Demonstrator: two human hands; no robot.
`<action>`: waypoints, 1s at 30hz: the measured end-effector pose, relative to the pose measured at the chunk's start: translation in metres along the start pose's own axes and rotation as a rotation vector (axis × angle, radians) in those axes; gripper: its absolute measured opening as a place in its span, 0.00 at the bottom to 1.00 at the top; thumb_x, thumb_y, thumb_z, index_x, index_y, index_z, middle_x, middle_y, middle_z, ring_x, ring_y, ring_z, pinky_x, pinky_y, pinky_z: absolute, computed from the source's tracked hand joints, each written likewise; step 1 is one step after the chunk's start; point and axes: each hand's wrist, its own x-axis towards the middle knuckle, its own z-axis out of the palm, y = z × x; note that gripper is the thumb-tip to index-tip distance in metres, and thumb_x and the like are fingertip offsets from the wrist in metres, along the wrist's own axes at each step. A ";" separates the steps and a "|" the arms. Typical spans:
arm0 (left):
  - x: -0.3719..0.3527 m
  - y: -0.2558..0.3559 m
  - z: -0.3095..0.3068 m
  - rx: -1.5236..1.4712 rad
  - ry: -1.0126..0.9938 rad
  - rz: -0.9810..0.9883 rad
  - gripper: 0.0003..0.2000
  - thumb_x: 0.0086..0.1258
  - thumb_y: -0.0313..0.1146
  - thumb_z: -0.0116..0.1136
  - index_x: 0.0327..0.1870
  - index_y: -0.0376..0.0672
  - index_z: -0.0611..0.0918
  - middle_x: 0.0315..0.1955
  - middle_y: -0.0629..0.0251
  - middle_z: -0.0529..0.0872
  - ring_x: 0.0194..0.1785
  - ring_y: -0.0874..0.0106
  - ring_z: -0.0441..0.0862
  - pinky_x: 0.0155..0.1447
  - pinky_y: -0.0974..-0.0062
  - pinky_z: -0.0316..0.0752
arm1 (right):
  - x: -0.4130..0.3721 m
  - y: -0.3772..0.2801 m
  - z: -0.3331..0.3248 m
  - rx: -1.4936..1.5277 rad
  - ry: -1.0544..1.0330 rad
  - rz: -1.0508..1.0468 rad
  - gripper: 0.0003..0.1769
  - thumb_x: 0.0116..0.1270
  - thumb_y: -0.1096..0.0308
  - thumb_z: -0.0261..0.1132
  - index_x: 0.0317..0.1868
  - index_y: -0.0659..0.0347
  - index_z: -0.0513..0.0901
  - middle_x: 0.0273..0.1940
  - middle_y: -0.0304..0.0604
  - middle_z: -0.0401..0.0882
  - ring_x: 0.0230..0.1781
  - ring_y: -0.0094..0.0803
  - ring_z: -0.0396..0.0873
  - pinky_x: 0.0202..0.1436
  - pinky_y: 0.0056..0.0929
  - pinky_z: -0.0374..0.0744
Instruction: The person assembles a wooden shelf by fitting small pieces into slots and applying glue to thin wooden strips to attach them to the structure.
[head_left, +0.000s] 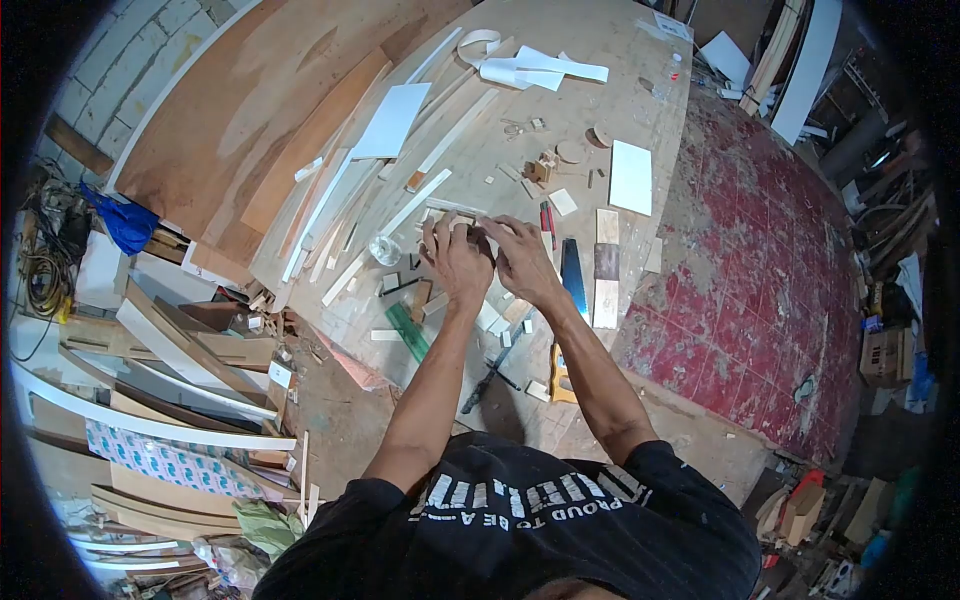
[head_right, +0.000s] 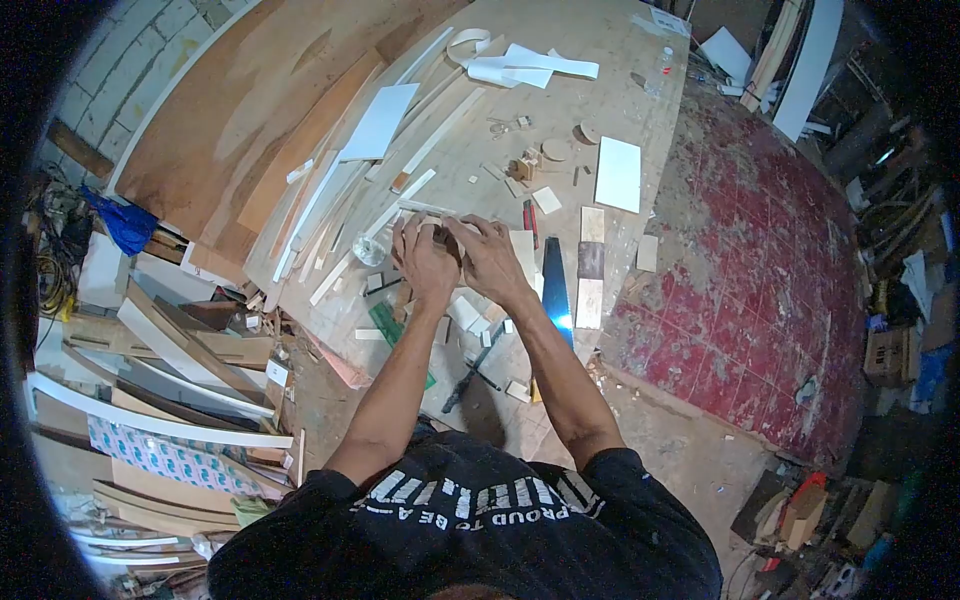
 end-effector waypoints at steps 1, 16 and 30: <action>0.000 0.000 0.000 -0.008 0.001 -0.003 0.09 0.64 0.35 0.65 0.42 0.43 0.85 0.61 0.67 0.78 0.74 0.57 0.63 0.71 0.44 0.57 | 0.000 0.001 0.000 -0.035 -0.027 -0.001 0.41 0.53 0.81 0.61 0.72 0.57 0.70 0.57 0.47 0.84 0.66 0.48 0.72 0.65 0.51 0.66; -0.002 -0.005 -0.004 -0.067 -0.022 -0.020 0.11 0.60 0.36 0.69 0.41 0.45 0.86 0.62 0.67 0.78 0.74 0.57 0.63 0.74 0.44 0.53 | 0.002 0.006 -0.001 -0.024 -0.019 0.056 0.46 0.55 0.84 0.58 0.77 0.54 0.62 0.65 0.47 0.79 0.71 0.48 0.68 0.70 0.53 0.63; -0.002 -0.005 -0.004 -0.063 0.010 0.019 0.11 0.60 0.35 0.66 0.42 0.42 0.85 0.60 0.66 0.80 0.73 0.56 0.64 0.72 0.48 0.56 | 0.007 -0.004 0.001 -0.158 -0.045 0.056 0.44 0.56 0.81 0.59 0.77 0.55 0.63 0.62 0.48 0.81 0.73 0.47 0.66 0.71 0.55 0.60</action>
